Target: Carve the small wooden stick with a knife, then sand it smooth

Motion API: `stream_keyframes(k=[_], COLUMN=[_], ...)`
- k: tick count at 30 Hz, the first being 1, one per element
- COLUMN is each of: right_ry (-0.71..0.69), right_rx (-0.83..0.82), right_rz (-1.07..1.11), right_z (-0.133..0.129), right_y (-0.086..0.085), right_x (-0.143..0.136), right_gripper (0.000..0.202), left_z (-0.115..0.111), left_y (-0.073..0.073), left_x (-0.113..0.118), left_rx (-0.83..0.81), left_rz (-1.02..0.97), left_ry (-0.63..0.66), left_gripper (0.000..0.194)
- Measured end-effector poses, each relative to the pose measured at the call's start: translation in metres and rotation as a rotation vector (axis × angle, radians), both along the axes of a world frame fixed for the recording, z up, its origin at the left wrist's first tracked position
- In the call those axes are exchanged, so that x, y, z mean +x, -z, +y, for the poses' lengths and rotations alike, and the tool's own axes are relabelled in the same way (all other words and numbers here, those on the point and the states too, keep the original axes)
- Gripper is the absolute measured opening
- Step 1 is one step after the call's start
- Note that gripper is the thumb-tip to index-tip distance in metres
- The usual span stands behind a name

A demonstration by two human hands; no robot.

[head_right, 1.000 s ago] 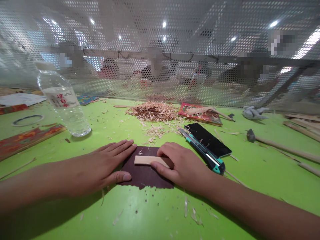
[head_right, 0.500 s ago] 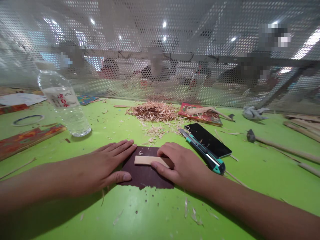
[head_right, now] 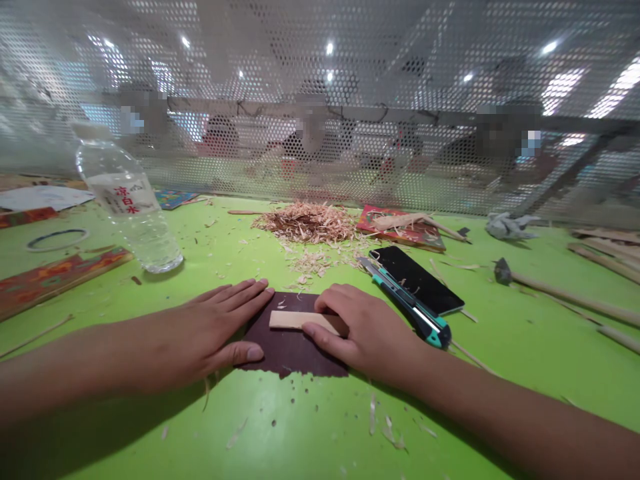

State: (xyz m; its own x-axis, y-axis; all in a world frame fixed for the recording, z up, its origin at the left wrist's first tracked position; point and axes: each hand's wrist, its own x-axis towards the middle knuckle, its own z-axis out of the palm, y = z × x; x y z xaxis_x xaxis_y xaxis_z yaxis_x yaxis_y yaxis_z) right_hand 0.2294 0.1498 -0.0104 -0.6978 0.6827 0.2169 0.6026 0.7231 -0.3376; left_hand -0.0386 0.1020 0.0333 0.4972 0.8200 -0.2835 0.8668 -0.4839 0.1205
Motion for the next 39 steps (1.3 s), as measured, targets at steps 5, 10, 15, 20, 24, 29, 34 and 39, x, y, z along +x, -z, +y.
stream_keyframes(k=[5,10,15,20,24,29,34,39], right_ry=[0.002,-0.001,-0.006,0.001,0.004,0.001,-0.003,-0.004], right_rx=[-0.006,0.012,0.017,-0.013,-0.021,-0.02,-0.008,0.0], right_rz=[-0.007,0.007,0.014,-0.003,-0.008,-0.005,0.0,-0.002], right_z=[-0.0017,-0.0007,-0.0007,-0.0002,-0.0005,-0.0015,-0.0013,-0.0015], right_y=[-0.0005,0.0,-0.0005,-0.0004,-0.0001,-0.0003,-0.0003,-0.0002], right_x=[0.0002,0.0,-0.0005,-0.0007,-0.0002,0.0005,0.0002,0.0016], right_gripper=[0.027,0.026,0.025,0.026,0.027,0.026,0.026,0.026], left_z=[-0.0002,-0.0005,0.001,0.0011,0.0003,0.0009,0.0019,0.0022], left_y=[-0.0009,0.0001,-0.0011,-0.0024,-0.0031,0.0002,0.0033,0.0027], left_x=[0.0006,-0.0011,0.0021,0.0037,0.0027,0.0,-0.0006,0.0006], left_rx=[-0.015,-0.008,-0.031,-0.042,-0.053,-0.024,-0.035,-0.032], left_rz=[0.033,-0.007,0.027,0.059,0.095,0.05,0.078,0.07], left_ry=[0.002,-0.002,-0.016,-0.016,-0.015,-0.002,0.001,-0.005], left_gripper=[0.081,0.081,0.082,0.083,0.083,0.083,0.084,0.083])
